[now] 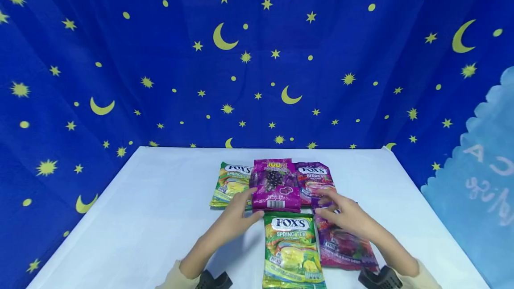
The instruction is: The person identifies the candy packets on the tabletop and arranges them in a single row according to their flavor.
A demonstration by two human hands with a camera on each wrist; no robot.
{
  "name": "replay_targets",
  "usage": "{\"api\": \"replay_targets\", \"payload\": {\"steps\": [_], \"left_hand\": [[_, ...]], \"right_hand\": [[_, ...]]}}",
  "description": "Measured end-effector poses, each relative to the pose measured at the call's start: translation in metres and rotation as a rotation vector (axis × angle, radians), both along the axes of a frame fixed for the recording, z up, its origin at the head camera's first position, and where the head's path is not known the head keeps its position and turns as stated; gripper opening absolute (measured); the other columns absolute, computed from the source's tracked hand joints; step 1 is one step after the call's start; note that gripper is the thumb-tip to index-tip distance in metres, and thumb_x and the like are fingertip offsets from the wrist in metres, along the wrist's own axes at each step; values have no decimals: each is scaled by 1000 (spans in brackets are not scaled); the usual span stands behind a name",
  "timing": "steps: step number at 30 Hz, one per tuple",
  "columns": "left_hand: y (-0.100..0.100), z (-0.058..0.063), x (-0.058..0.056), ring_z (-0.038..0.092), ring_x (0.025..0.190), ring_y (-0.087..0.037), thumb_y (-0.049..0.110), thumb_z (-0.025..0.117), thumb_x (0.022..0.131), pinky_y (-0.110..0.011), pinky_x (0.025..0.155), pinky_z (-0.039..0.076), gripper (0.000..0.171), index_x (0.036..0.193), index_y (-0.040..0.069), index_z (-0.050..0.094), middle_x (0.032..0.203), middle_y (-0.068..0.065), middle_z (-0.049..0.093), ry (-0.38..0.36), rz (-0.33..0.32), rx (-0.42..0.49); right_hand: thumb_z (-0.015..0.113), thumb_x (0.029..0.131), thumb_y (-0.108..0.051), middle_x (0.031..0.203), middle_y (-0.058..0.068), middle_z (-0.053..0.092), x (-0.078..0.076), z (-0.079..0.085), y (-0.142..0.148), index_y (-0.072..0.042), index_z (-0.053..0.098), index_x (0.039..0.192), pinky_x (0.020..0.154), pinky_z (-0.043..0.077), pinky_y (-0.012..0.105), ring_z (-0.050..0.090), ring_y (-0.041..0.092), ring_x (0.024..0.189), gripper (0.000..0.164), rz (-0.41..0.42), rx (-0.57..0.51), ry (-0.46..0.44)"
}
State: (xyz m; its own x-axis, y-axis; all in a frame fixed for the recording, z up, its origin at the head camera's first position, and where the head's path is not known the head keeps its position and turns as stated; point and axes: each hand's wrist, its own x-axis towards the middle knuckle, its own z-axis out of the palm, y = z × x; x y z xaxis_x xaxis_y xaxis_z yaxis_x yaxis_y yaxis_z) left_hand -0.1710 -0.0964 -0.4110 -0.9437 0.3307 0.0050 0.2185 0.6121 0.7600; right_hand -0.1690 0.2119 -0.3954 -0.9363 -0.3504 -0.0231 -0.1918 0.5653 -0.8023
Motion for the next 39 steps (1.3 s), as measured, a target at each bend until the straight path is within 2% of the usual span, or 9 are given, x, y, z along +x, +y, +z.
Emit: {"api": "replay_targets", "payload": {"steps": [4,8,11,14,19,24,30,36,39], "left_hand": [[-1,-8,14,51,116,-37,32,66,92,-56,95,44,68,143,-1,37,129,-22,50,-99,-48,7],[-1,-17,22,60,91,-27,27,69,90,-43,75,53,68,140,-5,35,111,-16,58,-159,-67,53],[1,-23,25,63,82,-23,24,69,89,-37,67,53,70,139,-7,31,107,-15,61,-188,-93,100],[5,-27,28,65,77,-24,20,70,89,-34,64,55,72,139,-10,28,109,-19,62,-243,-109,159],[17,-34,29,66,74,-25,13,70,88,-35,55,58,74,143,-13,27,107,-16,61,-364,-94,285],[25,-42,33,65,75,-23,4,70,86,-36,50,57,71,143,-10,31,102,-13,55,-395,-74,379],[24,-49,35,65,73,-23,1,69,85,-38,52,58,77,148,-6,25,99,-12,54,-448,-38,459],[22,-50,38,66,76,-24,0,68,85,-39,55,58,82,150,-6,19,99,-12,54,-464,-40,490],[21,-49,40,66,78,-26,1,69,85,-39,55,58,84,149,-8,15,99,-11,56,-458,-30,477]], "right_hand": [[62,94,-16,100,15,62,20,-6,-3,15,38,135,65,58,37,66,29,82,57,54,-122,-209],[62,94,-15,104,16,61,33,-10,-10,20,32,136,72,58,38,65,33,90,62,87,-178,-310],[64,93,-19,113,23,60,39,-11,-15,21,27,138,78,56,43,62,38,100,70,83,-154,-314],[68,91,-25,115,25,60,44,-14,-20,20,28,138,82,54,50,61,40,103,76,64,-44,-261],[69,89,-27,105,16,64,44,-22,-26,25,27,136,77,54,48,64,31,90,82,44,67,-184],[67,89,-19,94,10,58,44,-32,-26,28,27,133,68,56,35,62,22,81,76,6,-41,-236],[64,85,-8,104,14,52,48,-41,-30,26,22,137,77,56,40,56,23,92,75,-84,-204,-361],[58,80,1,115,24,45,51,-44,-31,16,16,144,71,58,44,55,27,93,78,-103,-324,-414],[58,82,0,112,22,52,51,-45,-29,11,13,147,69,58,44,59,26,87,80,-85,-358,-443]]}}
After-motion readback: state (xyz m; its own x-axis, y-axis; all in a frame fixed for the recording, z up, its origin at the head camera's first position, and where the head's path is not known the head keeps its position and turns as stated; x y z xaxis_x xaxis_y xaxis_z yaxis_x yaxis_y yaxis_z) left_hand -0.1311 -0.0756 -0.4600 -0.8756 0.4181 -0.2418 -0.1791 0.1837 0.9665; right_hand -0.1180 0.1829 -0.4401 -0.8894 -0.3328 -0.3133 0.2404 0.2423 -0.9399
